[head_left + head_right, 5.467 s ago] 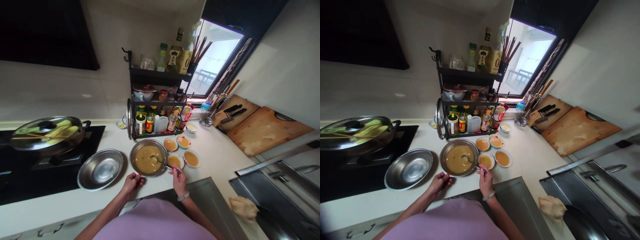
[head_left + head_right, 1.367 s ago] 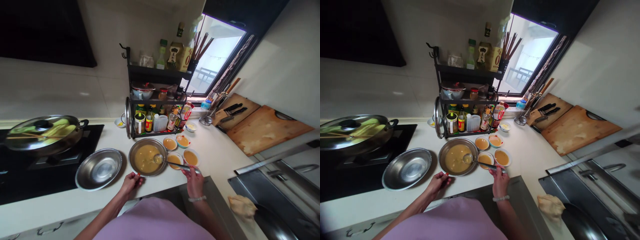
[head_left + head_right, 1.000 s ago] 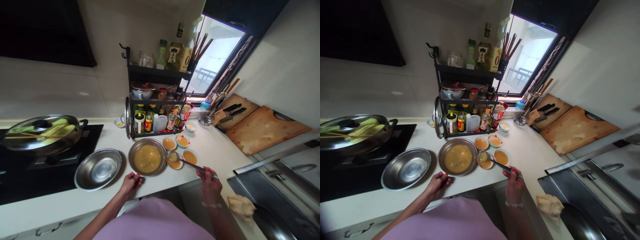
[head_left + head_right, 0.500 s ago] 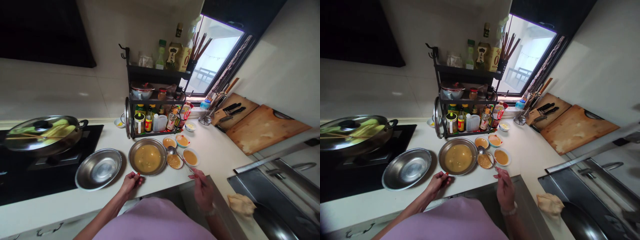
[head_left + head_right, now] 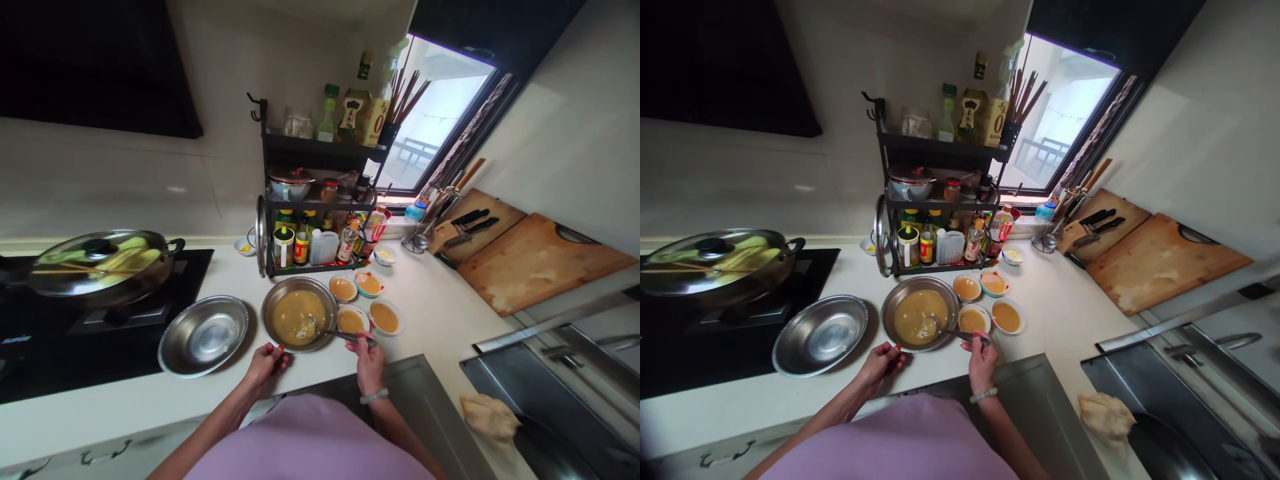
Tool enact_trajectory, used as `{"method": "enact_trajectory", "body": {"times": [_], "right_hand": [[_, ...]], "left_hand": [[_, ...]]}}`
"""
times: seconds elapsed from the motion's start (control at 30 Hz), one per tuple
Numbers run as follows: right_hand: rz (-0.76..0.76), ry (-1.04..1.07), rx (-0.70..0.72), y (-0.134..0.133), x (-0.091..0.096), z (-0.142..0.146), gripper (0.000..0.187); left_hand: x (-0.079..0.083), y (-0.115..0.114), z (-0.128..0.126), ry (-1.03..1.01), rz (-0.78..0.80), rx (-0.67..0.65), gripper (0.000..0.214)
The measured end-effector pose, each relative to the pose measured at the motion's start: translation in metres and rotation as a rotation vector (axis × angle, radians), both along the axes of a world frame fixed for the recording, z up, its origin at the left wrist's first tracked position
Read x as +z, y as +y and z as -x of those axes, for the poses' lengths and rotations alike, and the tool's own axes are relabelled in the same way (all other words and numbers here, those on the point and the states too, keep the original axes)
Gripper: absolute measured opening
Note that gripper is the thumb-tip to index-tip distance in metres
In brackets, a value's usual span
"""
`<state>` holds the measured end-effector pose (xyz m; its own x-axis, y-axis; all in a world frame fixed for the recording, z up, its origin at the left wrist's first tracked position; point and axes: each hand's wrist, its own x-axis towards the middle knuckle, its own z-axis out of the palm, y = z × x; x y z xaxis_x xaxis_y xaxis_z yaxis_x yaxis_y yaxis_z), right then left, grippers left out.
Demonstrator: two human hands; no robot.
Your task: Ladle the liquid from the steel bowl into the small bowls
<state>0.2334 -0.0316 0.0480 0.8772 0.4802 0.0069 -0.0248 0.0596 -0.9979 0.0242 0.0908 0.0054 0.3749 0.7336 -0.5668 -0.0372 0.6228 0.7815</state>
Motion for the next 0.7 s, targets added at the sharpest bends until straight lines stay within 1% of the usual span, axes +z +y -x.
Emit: {"method": "enact_trajectory", "body": {"times": [0.1,0.23,0.4,0.57,0.7], "right_hand": [[-0.057,0.109,-0.064,0.000,0.002,-0.006,0.039],[-0.100,0.176,-0.086,-0.004,0.010,-0.010,0.035],[-0.163,0.198,-0.110,-0.010,0.022,-0.015,0.033],[-0.218,0.227,-0.193,-0.024,0.034,-0.030,0.033],[-0.223,0.142,-0.258,-0.040,0.042,-0.047,0.035]], "left_hand": [[-0.001,0.000,0.000,-0.005,0.000,-0.001,0.033],[-0.001,0.000,0.001,0.003,-0.005,-0.011,0.038],[-0.001,0.001,0.001,0.008,-0.021,-0.031,0.043],[-0.001,0.001,0.000,0.010,-0.005,-0.018,0.040],[-0.001,0.000,0.000,0.015,0.003,-0.005,0.035]]}}
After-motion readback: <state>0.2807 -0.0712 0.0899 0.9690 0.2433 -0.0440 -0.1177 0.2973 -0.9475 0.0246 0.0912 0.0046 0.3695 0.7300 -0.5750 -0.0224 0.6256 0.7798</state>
